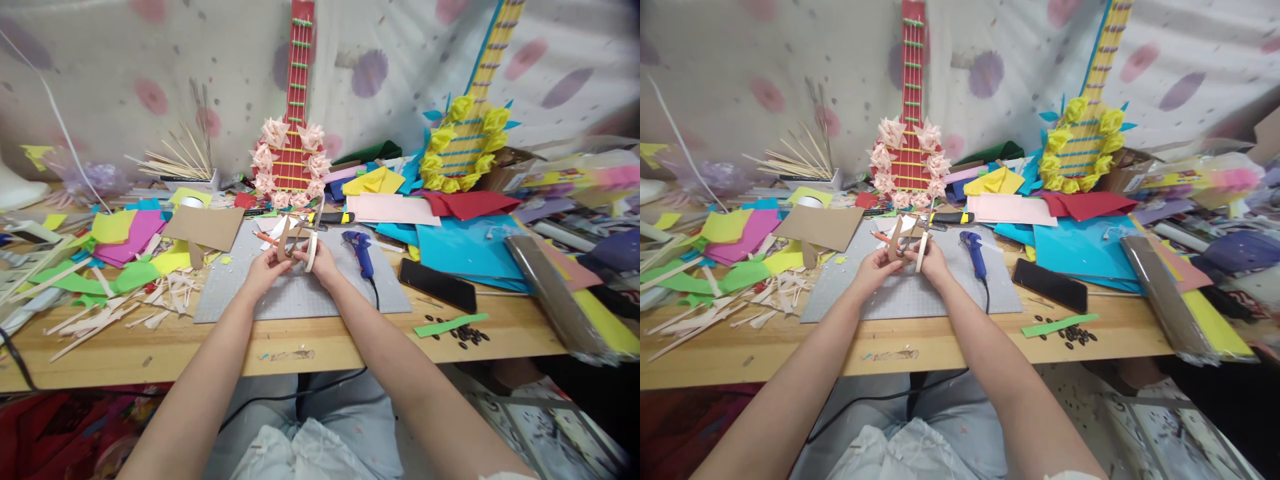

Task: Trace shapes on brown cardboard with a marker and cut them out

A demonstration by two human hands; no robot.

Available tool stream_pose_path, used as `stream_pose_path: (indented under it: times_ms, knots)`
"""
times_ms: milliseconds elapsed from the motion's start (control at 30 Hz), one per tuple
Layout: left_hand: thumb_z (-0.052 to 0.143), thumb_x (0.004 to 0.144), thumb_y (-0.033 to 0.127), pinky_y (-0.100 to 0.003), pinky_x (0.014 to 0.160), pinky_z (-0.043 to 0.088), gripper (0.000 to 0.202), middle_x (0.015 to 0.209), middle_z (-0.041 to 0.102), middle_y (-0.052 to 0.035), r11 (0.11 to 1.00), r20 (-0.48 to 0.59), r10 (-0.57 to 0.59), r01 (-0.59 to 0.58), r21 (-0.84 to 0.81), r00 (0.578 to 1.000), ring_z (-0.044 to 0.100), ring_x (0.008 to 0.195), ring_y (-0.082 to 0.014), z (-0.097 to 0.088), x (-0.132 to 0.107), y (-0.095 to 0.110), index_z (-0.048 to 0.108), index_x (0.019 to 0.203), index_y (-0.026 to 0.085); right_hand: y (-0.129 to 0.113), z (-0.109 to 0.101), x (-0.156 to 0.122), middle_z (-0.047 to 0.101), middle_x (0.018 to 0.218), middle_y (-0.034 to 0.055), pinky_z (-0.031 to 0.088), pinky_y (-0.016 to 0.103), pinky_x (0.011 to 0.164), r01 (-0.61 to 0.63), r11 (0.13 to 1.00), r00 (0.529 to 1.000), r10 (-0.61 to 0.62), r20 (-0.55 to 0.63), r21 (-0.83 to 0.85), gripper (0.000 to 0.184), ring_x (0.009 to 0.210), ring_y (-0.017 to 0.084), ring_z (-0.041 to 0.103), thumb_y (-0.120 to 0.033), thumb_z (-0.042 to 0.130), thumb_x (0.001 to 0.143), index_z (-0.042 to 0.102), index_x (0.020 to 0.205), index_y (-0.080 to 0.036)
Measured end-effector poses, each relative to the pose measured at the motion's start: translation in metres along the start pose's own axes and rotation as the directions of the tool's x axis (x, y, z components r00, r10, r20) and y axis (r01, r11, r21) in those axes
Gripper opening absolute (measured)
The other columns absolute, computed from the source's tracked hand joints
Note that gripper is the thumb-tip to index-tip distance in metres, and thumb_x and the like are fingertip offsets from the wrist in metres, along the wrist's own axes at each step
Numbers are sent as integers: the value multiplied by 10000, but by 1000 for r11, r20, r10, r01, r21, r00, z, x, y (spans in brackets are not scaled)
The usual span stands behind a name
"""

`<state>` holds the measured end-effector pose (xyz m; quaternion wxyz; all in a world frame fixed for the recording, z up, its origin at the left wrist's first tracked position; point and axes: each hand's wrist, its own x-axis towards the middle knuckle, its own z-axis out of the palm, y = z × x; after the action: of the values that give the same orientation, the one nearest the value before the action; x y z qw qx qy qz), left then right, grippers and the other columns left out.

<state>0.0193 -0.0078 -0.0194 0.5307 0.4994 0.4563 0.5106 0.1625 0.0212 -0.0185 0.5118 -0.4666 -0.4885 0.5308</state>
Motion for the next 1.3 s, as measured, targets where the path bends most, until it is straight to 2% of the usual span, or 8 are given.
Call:
stream_pose_path:
  times_ms: [100, 300, 567, 767, 900, 1033, 1200, 1300]
  knots:
    - [711, 561, 309, -303, 620, 503, 347, 811, 652, -35, 1000, -3, 9, -9, 3, 1000, 612, 657, -152, 0, 0, 0, 575, 843, 159, -3, 1, -3, 519, 603, -52, 393, 247, 570, -23, 999, 1000, 22, 12, 31, 431, 542, 82, 470, -360, 763, 422, 474, 683, -175]
    - [675, 623, 363, -230, 488, 462, 306, 690, 608, 4, 998, -137, 62, -61, 10, 989, 530, 483, -83, -3, 1, 1, 564, 813, 150, -5, 0, -7, 588, 618, -27, 423, 261, 569, -61, 992, 967, 31, 252, 112, 405, 574, 133, 580, -368, 746, 476, 475, 704, -174]
    - [746, 547, 296, -262, 546, 519, 379, 757, 627, -10, 985, -50, -32, 23, -169, 998, 601, 609, -121, 7, -5, 7, 563, 843, 146, -3, 3, -6, 561, 582, -52, 421, 241, 534, -44, 987, 981, 13, 194, 154, 462, 514, 109, 560, -396, 754, 478, 440, 738, -179]
    - [723, 576, 299, -236, 510, 516, 280, 593, 533, 42, 956, -159, -34, -14, -292, 987, 491, 493, -62, 1, -1, 5, 569, 745, 138, -13, -9, -7, 475, 516, -59, 323, 212, 425, -10, 1000, 978, 14, 206, -21, 410, 412, 66, 416, -547, 600, 643, 429, 717, -183]
    - [695, 626, 290, -215, 507, 509, 231, 582, 522, 45, 934, -231, -44, -42, -356, 972, 493, 503, -58, -7, 0, 7, 546, 721, 142, -28, -27, -12, 409, 492, -61, 292, 208, 432, 42, 974, 914, 52, 401, -222, 392, 421, 59, 372, -550, 521, 719, 387, 680, -184]
    - [652, 689, 296, -265, 587, 535, 214, 679, 600, 14, 923, -279, -59, -54, -380, 958, 598, 608, -99, -13, 2, 9, 511, 770, 157, -49, -41, -22, 427, 560, -44, 342, 211, 491, 181, 859, 753, 191, 629, -478, 391, 501, 75, 417, -550, 524, 722, 425, 678, -174]
    - [686, 654, 264, -250, 637, 532, 235, 660, 602, 21, 920, -361, -20, -124, -372, 932, 622, 616, -96, -18, 4, 8, 511, 761, 150, -62, -48, -22, 602, 792, 28, 362, 227, 583, 346, 554, 720, 360, 593, -757, 464, 696, 142, 519, -614, 504, 718, 566, 838, -170]
    - [727, 581, 204, -238, 646, 532, 277, 662, 597, 40, 910, -342, 25, -163, -381, 940, 606, 596, -77, -19, 3, 11, 537, 775, 150, -66, -49, -15, 623, 894, 46, 379, 232, 627, 355, 512, 688, 423, 589, -782, 505, 768, 161, 535, -631, 502, 712, 586, 902, -171]
